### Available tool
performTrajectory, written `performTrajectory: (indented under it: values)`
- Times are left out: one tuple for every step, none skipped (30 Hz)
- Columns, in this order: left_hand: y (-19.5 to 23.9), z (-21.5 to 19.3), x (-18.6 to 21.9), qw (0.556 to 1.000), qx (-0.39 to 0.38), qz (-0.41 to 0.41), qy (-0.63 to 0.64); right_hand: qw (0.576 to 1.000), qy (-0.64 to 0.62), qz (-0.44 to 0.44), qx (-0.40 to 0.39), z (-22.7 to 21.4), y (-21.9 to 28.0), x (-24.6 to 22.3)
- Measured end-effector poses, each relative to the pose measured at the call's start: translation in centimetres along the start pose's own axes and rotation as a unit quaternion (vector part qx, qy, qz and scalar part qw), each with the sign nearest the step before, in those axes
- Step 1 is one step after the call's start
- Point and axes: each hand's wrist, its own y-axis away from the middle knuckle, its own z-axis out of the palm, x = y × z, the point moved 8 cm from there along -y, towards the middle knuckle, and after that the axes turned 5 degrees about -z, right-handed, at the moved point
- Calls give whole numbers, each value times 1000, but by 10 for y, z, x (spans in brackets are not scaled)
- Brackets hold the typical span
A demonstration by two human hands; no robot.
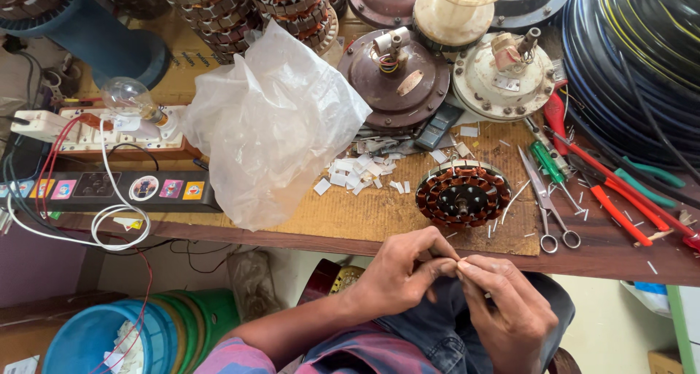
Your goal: The person sits at a cluttered workbench and repeatedly cuts small white plastic strips with scissors, then inserts them into slots on a copper-wound rotor. The person handles the rotor, strips, and scissors throughout the clip.
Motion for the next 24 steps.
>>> performTrajectory:
  values:
    - [2, -1, -1, 1000, 0, -4, 11, 1000, -5, 7, -1, 1, 1, 0]
    - [3, -2, -1, 1000, 11, -4, 3, 1000, -9, 13, -2, 2, 2, 1]
    - [4, -3, -2, 1000, 23, -4, -4, 1000, -14, 20, -4, 3, 4, 2]
    - [5, -5, -2, 999, 34, -3, -13, 998, -38, 49, 4, 3, 5, 8]
    - [7, -7, 8, 995, 52, 63, -65, 995, -63, 79, 12, 5, 7, 13]
    - [9, -8, 18, 982, 71, 128, -116, 990, -88, 108, 18, 6, 10, 20]
    - [13, -7, 27, 963, 88, 193, -167, 986, -95, 132, 19, 8, 12, 25]
    - [13, -7, 27, 958, 89, 201, -184, 982, -103, 157, 21, 9, 16, 30]
    - [13, -6, 26, 953, 90, 208, -201, 977, -110, 181, 23, 10, 20, 36]
    - [13, -5, 26, 947, 90, 217, -218, 970, -129, 204, 27, 13, 23, 42]
    - [13, -5, 25, 943, 93, 219, -232, 963, -147, 226, 30, 17, 27, 47]
    - [12, -3, 24, 938, 97, 223, -246, 954, -165, 247, 34, 19, 30, 53]
    - [12, -3, 23, 933, 101, 227, -260, 948, -173, 263, 40, 22, 34, 57]
    - [11, -2, 22, 932, 101, 228, -264, 942, -180, 279, 47, 26, 38, 60]
    - [10, -2, 20, 930, 101, 230, -268, 936, -188, 294, 53, 30, 42, 64]
    - [9, -2, 18, 929, 101, 230, -272, 934, -191, 294, 63, 34, 46, 65]
    - [8, -1, 16, 930, 101, 227, -271, 933, -195, 294, 72, 40, 48, 67]
    - [6, -1, 13, 931, 101, 223, -270, 932, -199, 294, 81, 46, 51, 69]
    - [5, 0, 11, 932, 102, 219, -270, 942, -166, 276, 91, 48, 53, 67]
    - [5, -1, 9, 936, 106, 212, -262, 952, -133, 255, 100, 51, 55, 66]
    - [5, -1, 8, 939, 109, 204, -254, 961, -100, 235, 109, 51, 56, 64]
    - [4, -3, 7, 942, 113, 199, -247, 964, -117, 203, 125, 52, 54, 62]
    - [2, -5, 7, 948, 113, 188, -231, 966, -135, 170, 140, 50, 53, 60]
    - [2, -7, 6, 954, 113, 174, -215, 966, -153, 139, 155, 48, 53, 57]
